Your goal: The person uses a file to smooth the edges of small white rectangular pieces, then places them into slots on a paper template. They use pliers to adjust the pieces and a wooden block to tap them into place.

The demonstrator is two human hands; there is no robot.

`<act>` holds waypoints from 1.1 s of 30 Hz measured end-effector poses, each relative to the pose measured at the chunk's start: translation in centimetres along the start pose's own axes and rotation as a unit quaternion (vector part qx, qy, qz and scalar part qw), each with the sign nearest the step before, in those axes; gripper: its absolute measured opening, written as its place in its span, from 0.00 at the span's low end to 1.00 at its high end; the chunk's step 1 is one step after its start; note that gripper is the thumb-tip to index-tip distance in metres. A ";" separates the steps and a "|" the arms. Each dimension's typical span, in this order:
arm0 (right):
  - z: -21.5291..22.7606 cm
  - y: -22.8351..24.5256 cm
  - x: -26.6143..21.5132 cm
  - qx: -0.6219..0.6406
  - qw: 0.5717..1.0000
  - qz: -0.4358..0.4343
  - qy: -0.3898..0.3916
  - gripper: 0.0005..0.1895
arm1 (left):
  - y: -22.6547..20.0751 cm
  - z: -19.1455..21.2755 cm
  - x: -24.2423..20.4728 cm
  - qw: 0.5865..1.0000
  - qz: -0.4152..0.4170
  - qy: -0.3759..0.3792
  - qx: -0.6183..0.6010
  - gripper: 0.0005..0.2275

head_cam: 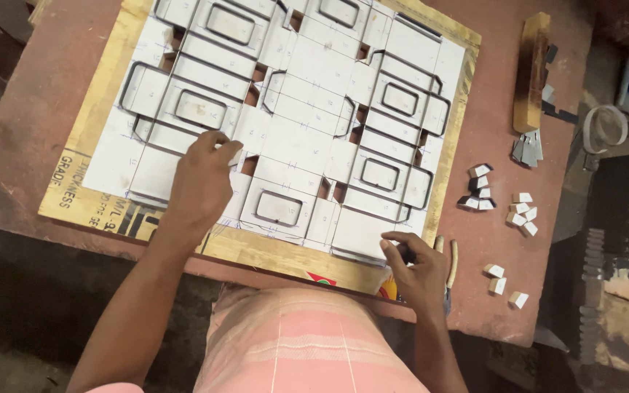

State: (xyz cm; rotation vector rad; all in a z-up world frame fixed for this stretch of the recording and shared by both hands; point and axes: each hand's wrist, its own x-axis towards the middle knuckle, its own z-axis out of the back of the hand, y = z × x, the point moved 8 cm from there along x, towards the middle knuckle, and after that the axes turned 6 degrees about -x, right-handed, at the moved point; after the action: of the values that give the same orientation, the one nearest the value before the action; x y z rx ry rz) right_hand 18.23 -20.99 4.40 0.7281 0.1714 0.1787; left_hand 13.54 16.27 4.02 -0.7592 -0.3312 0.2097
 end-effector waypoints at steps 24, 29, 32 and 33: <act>7.7 -10.6 -4.0 -0.291 0.943 -0.140 -0.084 0.38 | 0.0 -0.8 1.2 0.996 0.012 0.073 0.043 0.16; 7.5 -11.3 -4.2 -0.246 0.950 -0.177 -0.078 0.35 | -0.8 -1.3 0.5 0.992 -0.013 0.062 0.106 0.13; 7.6 -13.9 -4.6 -0.181 0.950 -0.250 -0.046 0.34 | -1.0 -0.9 0.4 0.995 -0.007 0.040 0.088 0.14; 7.5 -15.2 -5.0 -0.153 0.945 -0.287 -0.030 0.34 | -0.7 -0.8 0.3 0.997 0.010 0.038 0.061 0.15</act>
State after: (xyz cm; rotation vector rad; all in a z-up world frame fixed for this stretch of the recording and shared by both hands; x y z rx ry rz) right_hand 16.57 -38.09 0.13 0.3503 0.2832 -0.3690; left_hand 14.16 15.32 4.06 -0.6475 -0.2358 0.2180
